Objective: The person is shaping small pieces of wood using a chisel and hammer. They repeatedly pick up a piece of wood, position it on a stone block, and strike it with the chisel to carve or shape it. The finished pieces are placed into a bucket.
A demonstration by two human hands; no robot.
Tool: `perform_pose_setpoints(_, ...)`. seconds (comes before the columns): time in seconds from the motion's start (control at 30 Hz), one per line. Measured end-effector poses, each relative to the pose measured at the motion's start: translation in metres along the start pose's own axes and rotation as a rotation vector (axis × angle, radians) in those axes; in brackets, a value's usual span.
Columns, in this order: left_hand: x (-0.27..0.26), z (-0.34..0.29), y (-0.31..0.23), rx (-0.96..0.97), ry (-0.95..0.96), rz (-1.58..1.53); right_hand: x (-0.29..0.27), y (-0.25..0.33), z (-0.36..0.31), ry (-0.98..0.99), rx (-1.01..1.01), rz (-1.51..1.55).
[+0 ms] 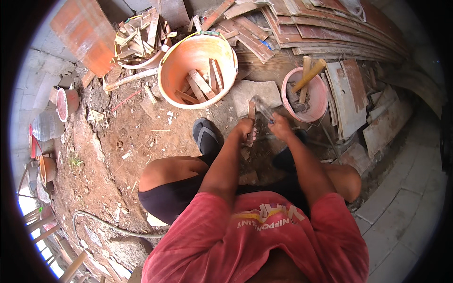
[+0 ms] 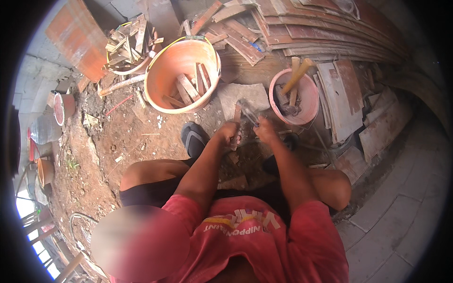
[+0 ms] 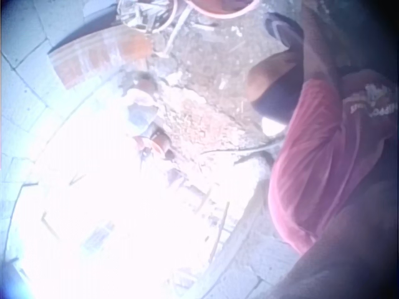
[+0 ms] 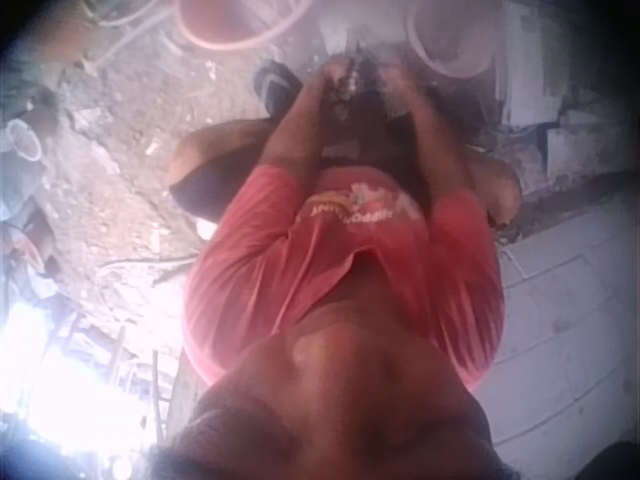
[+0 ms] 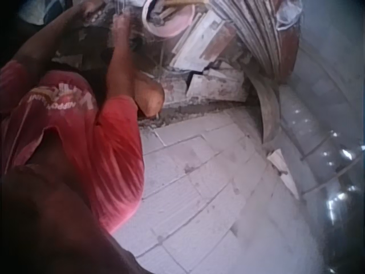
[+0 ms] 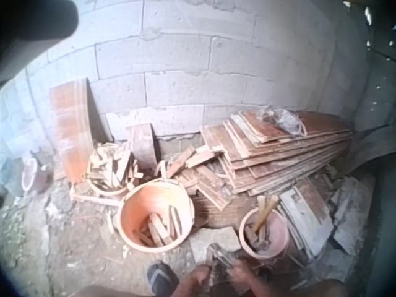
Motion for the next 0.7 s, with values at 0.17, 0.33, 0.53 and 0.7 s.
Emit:
perform_pose_setpoints(0.17,-0.007,0.004,0.004,-0.024,-0.003,-0.013,-0.017,0.046,0.009,-0.29,0.091,0.077)
perform_pose_setpoints(0.33,-0.006,0.004,0.001,-0.01,-0.015,0.057,0.0,0.015,-0.009,0.084,0.166,-0.211)
perform_pose_setpoints(0.53,-0.005,0.006,0.003,-0.01,-0.016,-0.012,-0.001,0.031,0.0,-0.352,0.074,0.012)
perform_pose_setpoints(0.7,-0.001,0.0,0.001,-0.032,-0.002,0.013,-0.001,0.03,-0.014,0.096,0.141,-0.173)
Point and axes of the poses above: each hand's wrist, its own z-axis towards the middle knuckle, its own x-axis out of the palm, y = z × x, the point moved 1 cm from there along z, towards the middle knuckle, and after that the axes turned 6 degrees about y, right-handed, at the moved point
